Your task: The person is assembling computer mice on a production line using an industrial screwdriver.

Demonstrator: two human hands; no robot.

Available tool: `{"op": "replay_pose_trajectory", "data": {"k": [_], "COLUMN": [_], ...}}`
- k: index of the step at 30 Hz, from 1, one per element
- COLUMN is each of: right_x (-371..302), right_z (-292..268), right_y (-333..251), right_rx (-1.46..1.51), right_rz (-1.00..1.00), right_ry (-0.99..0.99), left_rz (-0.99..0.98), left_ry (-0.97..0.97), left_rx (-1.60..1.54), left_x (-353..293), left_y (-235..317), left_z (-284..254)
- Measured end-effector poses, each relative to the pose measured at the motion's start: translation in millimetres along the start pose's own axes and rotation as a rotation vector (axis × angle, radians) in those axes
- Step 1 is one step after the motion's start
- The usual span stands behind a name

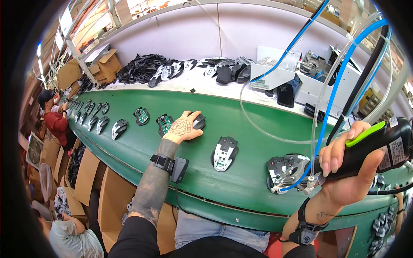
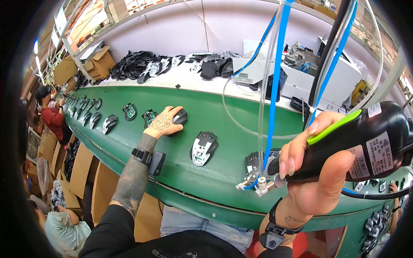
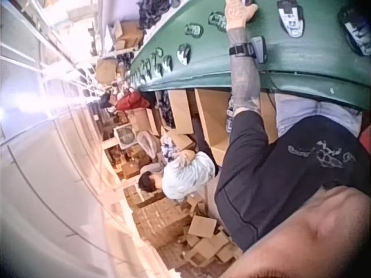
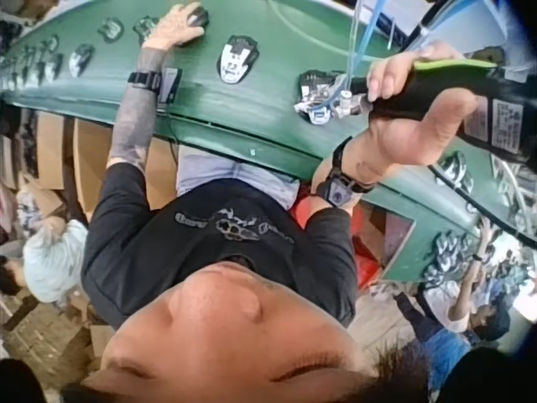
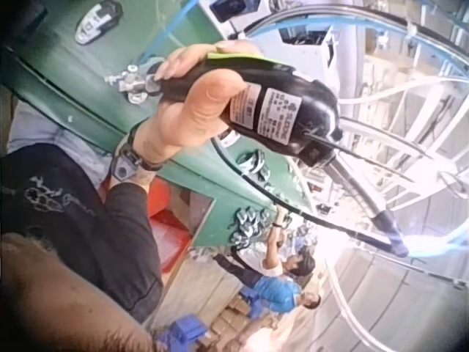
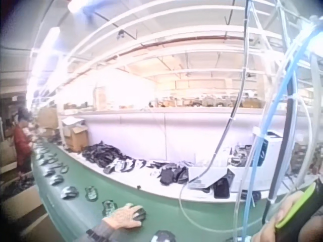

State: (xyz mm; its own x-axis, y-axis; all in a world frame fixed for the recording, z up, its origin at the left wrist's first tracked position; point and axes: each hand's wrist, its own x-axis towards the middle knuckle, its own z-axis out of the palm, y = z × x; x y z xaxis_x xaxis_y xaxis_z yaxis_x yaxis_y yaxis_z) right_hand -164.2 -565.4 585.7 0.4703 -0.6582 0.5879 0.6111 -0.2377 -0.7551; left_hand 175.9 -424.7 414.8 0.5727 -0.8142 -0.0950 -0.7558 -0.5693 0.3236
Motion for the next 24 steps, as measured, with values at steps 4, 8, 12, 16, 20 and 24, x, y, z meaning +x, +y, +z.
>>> {"op": "replay_pose_trajectory", "data": {"k": [4,8,12,16,20,24], "right_x": [-1.4,-1.2,2.4,3.1,-0.1,-5.0], "right_z": [2.6,1.3,0.7,9.1,6.6,3.5], "right_y": [-1.1,4.4,5.8,3.2,5.9,7.6], "right_rx": [-0.020,-0.036,-0.038,0.036,0.050,0.072], "right_rz": [0.000,-0.010,0.001,0.077,0.048,0.005], "right_ry": [0.045,0.038,0.006,0.014,0.034,0.013], "left_rz": [0.101,0.102,0.158,0.127,0.147,0.252], "left_ry": [0.122,0.109,0.084,0.286,0.167,0.538], "left_rx": [-0.062,-0.125,-0.091,0.054,-0.088,-0.309], "left_x": [3.0,4.9,6.8,0.7,0.9,-10.5], "left_y": [-18.1,-24.1,-11.4,-13.4,-3.7,-61.6], "left_z": [17.6,20.9,21.7,40.3,27.4,7.5]}}
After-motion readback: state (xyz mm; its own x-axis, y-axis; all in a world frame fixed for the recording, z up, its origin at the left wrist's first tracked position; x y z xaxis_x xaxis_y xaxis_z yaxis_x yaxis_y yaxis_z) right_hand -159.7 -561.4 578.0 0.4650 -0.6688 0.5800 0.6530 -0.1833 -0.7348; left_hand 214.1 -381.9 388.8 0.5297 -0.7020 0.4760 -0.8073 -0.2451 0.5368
